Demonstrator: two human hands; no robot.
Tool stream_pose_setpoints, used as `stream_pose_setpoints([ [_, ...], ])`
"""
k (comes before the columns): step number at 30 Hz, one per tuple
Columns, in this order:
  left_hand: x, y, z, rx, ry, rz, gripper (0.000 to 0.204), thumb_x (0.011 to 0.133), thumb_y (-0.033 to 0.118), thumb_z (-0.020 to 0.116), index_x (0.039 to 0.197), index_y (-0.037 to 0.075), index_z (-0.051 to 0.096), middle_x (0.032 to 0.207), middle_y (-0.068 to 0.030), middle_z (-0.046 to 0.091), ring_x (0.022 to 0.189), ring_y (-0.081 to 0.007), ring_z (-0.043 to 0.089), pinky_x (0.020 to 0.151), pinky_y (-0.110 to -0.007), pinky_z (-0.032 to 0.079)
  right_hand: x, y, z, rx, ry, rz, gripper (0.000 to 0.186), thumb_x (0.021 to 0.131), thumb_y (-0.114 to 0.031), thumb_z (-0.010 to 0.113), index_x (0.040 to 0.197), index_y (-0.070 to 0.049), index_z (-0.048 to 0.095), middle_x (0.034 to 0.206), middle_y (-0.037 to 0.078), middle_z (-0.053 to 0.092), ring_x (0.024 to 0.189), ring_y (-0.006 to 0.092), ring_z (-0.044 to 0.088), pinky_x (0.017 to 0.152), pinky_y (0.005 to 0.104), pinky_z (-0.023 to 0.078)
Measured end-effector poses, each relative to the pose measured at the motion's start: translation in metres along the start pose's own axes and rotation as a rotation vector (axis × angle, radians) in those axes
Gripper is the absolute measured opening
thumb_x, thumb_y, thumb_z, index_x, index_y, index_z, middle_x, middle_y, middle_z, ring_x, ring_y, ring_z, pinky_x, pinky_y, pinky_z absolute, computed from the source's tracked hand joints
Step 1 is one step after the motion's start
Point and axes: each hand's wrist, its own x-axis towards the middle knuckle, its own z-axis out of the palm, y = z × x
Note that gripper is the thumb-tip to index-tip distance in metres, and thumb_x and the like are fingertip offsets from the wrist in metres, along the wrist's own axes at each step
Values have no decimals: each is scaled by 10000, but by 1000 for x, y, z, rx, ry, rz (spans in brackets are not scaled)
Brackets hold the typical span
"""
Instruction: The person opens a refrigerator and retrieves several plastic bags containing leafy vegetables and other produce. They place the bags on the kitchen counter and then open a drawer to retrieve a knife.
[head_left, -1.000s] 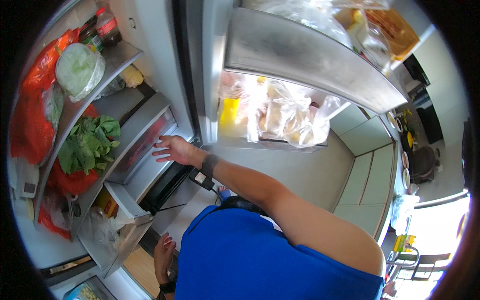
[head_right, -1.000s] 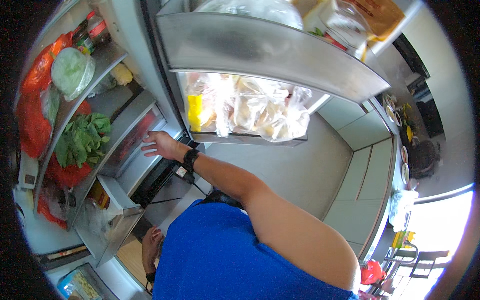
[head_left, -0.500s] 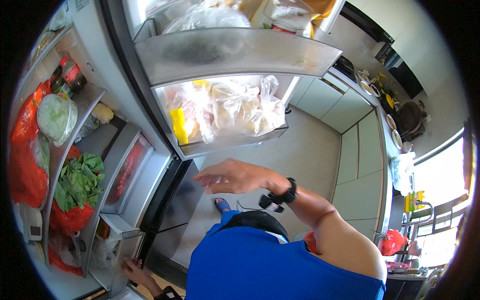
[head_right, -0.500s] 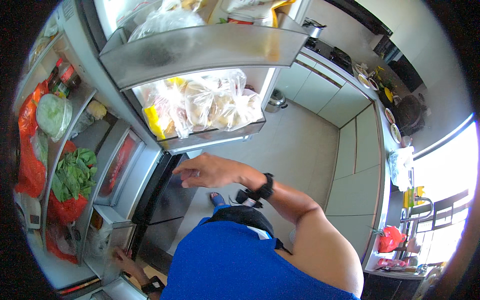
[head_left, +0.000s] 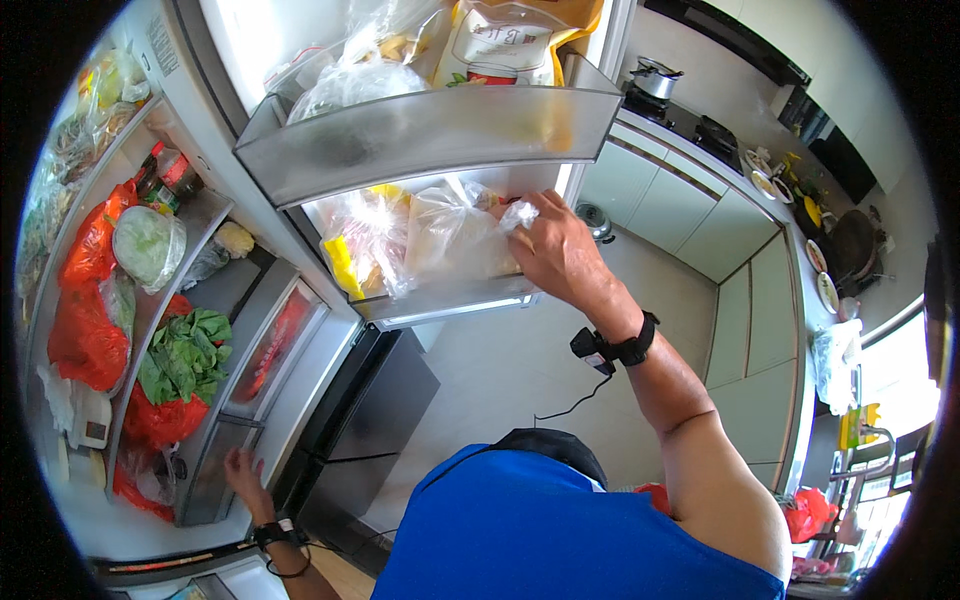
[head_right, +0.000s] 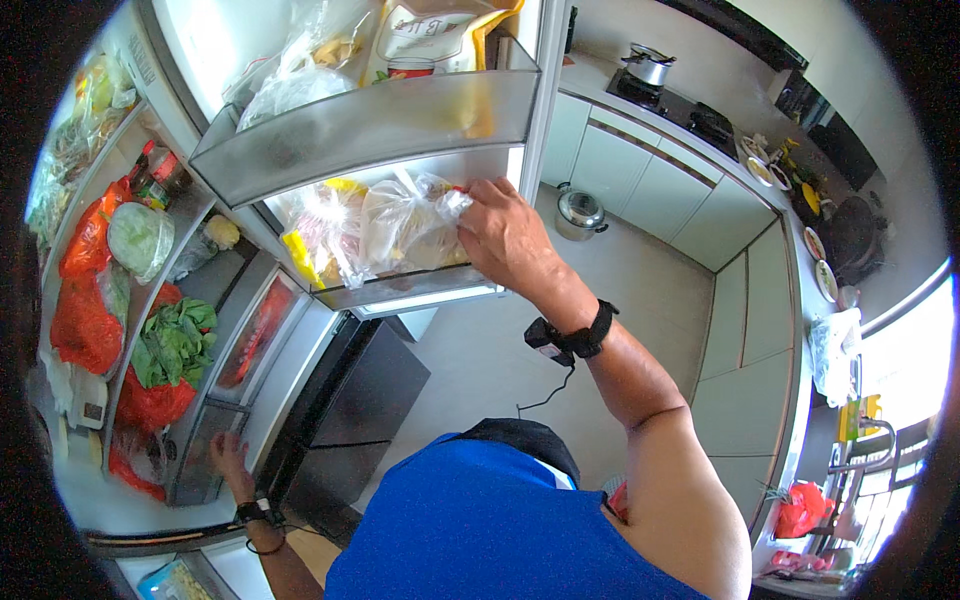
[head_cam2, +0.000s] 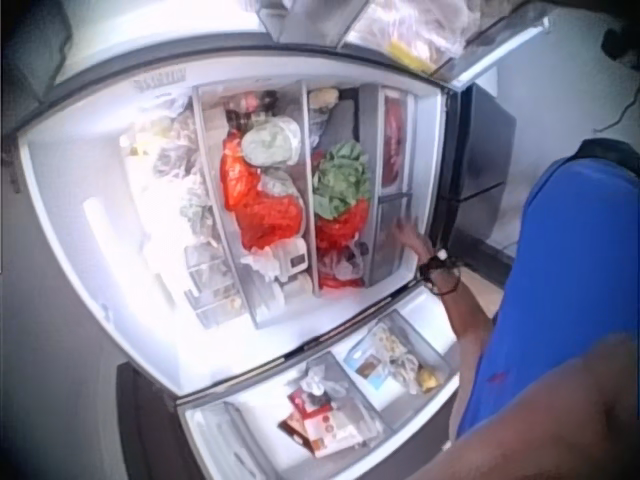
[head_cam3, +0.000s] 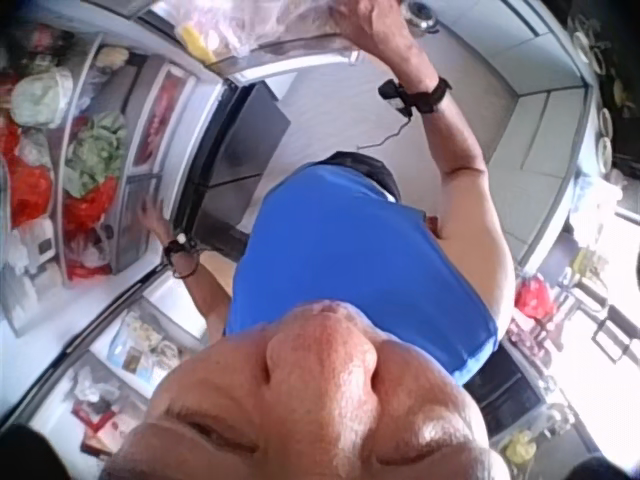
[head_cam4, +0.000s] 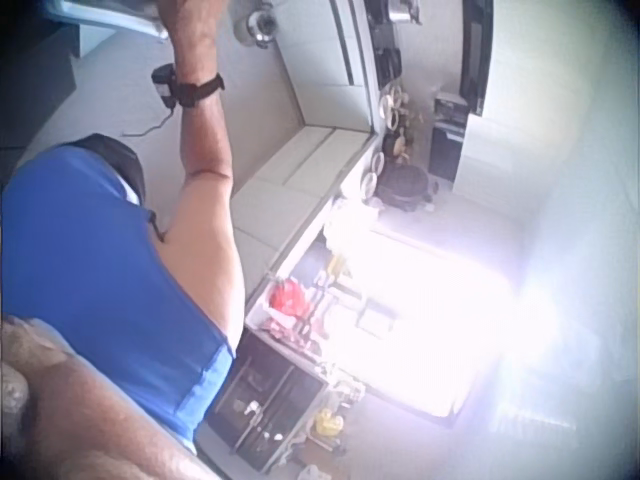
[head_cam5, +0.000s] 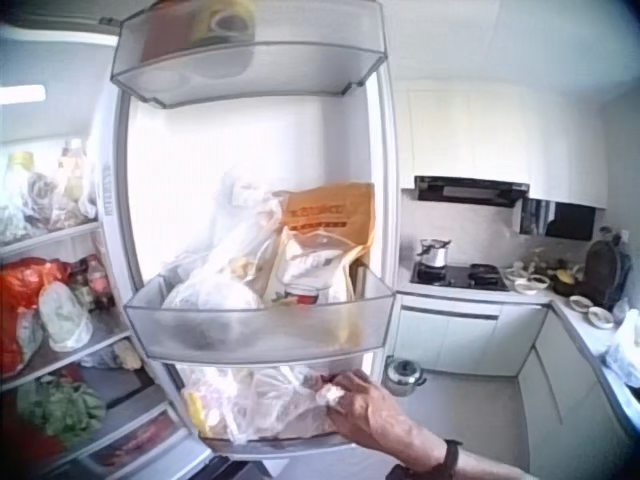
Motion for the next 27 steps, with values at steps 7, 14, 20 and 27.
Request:
stream_pose_setpoints([
  [7,-175,140,188,92,-540,427,150,1012,61,650,1150,7,672,1084,-102,693,1015,-196,696,881,-332,590,8,22,-4,262,34,286,60,874,-9,626,902,38,603,800,210,691,715,423,675,662,445,551],
  [14,-246,250,333,341,-567,1265,291,923,-4,690,1208,50,674,1222,-159,659,1084,-350,675,918,-394,569,17,41,-9,476,-33,248,95,891,-67,656,913,18,620,828,265,675,772,456,669,655,495,542],
  [20,-225,261,383,572,-593,1203,306,986,141,641,1288,93,644,1311,-143,627,1183,-375,607,1012,-462,507,13,51,-20,577,-106,320,123,959,-60,630,950,61,609,804,189,681,744,203,694,671,358,529],
  [27,-223,247,387,565,-539,1265,302,1012,227,632,1232,20,633,1299,-196,640,1240,-397,579,1057,-484,467,-1,62,-36,1004,-85,615,153,1019,-63,575,1085,47,658,930,48,719,804,93,660,701,263,534],
])
